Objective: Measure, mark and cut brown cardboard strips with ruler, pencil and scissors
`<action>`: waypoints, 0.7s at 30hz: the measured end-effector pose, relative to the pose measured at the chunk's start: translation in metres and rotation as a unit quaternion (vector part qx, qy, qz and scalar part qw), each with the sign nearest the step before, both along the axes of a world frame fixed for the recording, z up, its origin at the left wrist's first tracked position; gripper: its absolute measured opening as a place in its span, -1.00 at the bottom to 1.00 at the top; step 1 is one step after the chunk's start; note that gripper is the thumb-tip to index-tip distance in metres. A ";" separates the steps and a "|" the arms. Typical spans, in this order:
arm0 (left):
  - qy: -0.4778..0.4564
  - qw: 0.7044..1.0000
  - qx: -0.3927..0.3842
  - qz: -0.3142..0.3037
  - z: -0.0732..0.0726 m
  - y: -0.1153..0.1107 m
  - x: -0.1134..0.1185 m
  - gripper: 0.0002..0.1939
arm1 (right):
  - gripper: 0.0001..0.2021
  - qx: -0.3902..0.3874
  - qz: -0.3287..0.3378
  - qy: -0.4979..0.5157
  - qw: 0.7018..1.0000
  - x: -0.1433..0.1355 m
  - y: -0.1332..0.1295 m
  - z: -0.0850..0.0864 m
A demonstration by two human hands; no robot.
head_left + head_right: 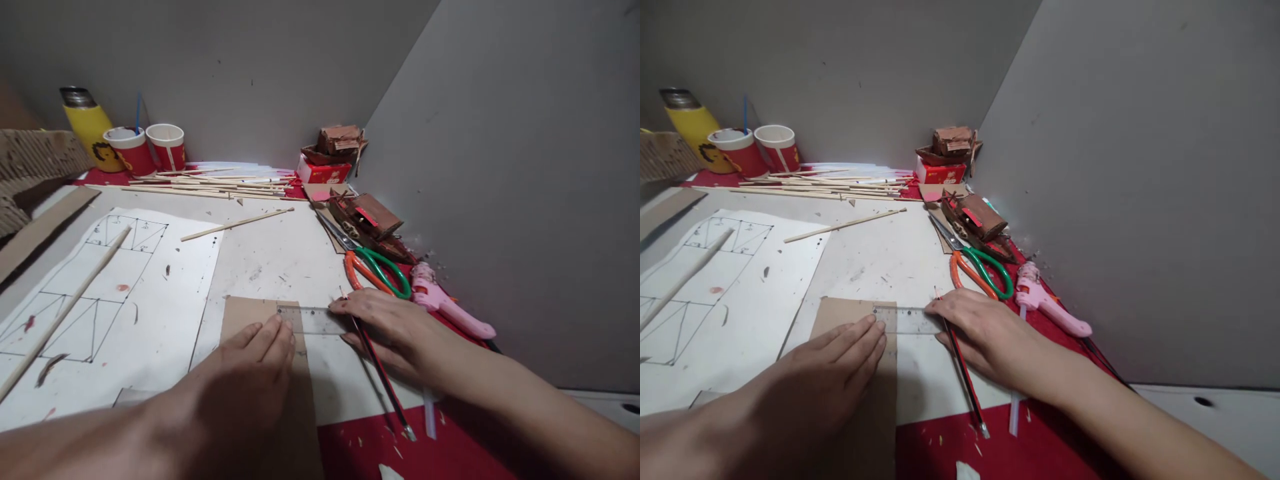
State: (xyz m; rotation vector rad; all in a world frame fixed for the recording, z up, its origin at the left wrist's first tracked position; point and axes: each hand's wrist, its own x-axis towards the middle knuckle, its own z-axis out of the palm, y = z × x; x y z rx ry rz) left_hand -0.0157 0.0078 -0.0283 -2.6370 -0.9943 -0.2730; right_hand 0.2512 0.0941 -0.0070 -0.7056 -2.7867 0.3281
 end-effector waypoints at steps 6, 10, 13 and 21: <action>-0.010 1.000 0.015 0.022 0.005 -0.003 -0.001 -0.57 | -0.70 0.019 0.003 0.008 1.000 0.002 -0.002 -0.004; 0.003 0.996 0.067 0.061 0.016 -0.015 -0.002 -0.61 | -0.70 0.023 -0.028 0.013 0.999 0.009 -0.003 -0.003; 0.081 0.984 0.020 0.156 0.025 -0.023 -0.006 -0.69 | -0.70 0.030 -0.052 0.037 0.997 0.006 -0.006 0.004; 0.120 0.979 -0.082 0.143 0.023 -0.027 -0.004 -0.70 | -0.71 0.032 -0.002 0.041 0.999 -0.035 -0.016 0.013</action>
